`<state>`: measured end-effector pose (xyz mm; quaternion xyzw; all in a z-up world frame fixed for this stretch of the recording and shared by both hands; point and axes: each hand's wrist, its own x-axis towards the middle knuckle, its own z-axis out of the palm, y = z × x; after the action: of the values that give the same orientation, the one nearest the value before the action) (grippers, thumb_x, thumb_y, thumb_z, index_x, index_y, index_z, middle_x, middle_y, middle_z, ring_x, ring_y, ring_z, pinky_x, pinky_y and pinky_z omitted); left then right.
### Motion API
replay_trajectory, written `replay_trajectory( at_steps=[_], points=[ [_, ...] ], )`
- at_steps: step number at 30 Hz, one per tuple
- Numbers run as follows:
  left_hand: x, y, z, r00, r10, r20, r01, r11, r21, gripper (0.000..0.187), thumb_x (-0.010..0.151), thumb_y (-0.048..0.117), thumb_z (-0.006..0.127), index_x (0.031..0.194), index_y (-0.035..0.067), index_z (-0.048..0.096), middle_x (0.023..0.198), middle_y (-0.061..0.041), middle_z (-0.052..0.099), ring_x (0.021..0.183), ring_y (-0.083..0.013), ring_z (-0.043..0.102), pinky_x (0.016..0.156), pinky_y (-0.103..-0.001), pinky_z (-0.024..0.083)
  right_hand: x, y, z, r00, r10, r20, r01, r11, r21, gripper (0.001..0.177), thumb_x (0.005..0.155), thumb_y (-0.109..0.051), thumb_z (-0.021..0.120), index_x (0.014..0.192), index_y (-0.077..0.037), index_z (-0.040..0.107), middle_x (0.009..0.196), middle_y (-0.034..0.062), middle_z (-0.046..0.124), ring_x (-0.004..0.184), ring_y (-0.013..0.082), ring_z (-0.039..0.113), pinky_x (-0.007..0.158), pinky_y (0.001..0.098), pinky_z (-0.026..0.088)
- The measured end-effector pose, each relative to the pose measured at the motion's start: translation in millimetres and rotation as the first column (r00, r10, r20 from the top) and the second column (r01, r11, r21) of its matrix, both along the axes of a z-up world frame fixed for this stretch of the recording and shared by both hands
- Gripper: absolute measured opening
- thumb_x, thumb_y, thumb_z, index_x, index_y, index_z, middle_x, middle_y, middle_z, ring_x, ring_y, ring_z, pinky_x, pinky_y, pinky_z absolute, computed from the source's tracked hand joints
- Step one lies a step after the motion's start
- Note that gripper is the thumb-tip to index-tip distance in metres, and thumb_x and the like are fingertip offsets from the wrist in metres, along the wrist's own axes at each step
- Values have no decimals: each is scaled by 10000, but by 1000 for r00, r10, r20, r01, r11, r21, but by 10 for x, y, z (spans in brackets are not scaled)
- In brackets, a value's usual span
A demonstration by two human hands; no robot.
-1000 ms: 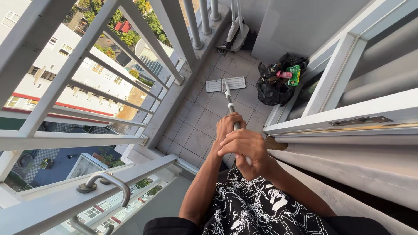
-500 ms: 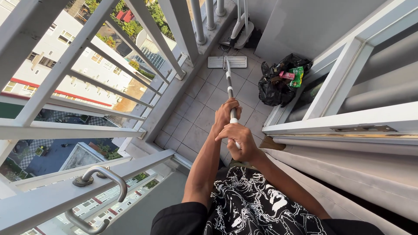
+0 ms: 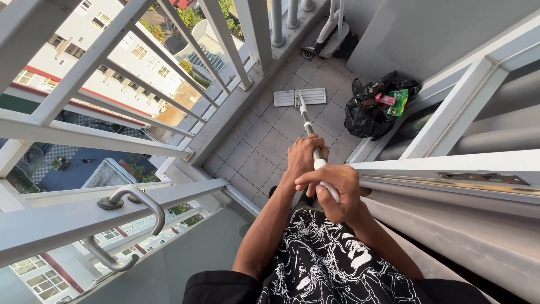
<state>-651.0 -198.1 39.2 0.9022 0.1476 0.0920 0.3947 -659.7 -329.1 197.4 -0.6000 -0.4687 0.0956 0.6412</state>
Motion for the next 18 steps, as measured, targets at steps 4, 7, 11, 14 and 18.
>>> replay_trajectory(
  at_steps=[4, 7, 11, 14, 18],
  points=[
    [-3, 34, 34, 1000, 29, 6, -29, 1000, -6, 201, 835, 259, 692, 726, 97, 650, 797, -24, 653, 724, -305, 641, 810, -443, 503, 104, 5, 101, 998, 62, 9, -62, 998, -4, 251, 761, -19, 480, 801, -8, 728, 570, 37, 603, 491, 117, 564, 520, 282, 461],
    [81, 80, 79, 994, 34, 104, -34, 999, 1, 186, 794, 245, 705, 712, 86, 657, 821, -23, 686, 789, -320, 609, 742, -444, 499, 247, 119, 386, 990, 100, 100, -113, 986, 127, 233, 786, 18, 471, 781, 10, 704, 546, 18, 533, 490, 96, 529, 512, 281, 428],
    [65, 113, 427, 958, -47, 283, 94, 984, -154, 208, 721, 216, 745, 700, 38, 638, 686, -116, 619, 636, -339, 569, 620, -423, 485, 306, 189, 913, 993, 79, 85, -107, 903, 417, 230, 749, 34, 423, 822, 103, 631, 540, 79, 522, 401, 85, 416, 440, 304, 470],
    [-9, 172, 687, 945, -72, 318, 131, 977, -168, 194, 711, 165, 737, 694, 22, 607, 594, -140, 563, 549, -330, 503, 558, -388, 455, 357, 226, 1101, 1000, 13, -24, 0, 871, 492, 264, 795, 34, 383, 887, 122, 615, 519, 96, 519, 363, 85, 382, 431, 315, 502],
    [-251, 430, 968, 866, 2, 500, 152, 952, -267, 191, 757, 134, 726, 748, 38, 561, 627, -108, 587, 538, -226, 537, 547, -341, 429, 347, 513, 1154, 996, -31, -83, 71, 835, 546, 283, 944, 21, 355, 1003, 97, 621, 536, 66, 461, 336, 98, 360, 415, 304, 500]
  ],
)
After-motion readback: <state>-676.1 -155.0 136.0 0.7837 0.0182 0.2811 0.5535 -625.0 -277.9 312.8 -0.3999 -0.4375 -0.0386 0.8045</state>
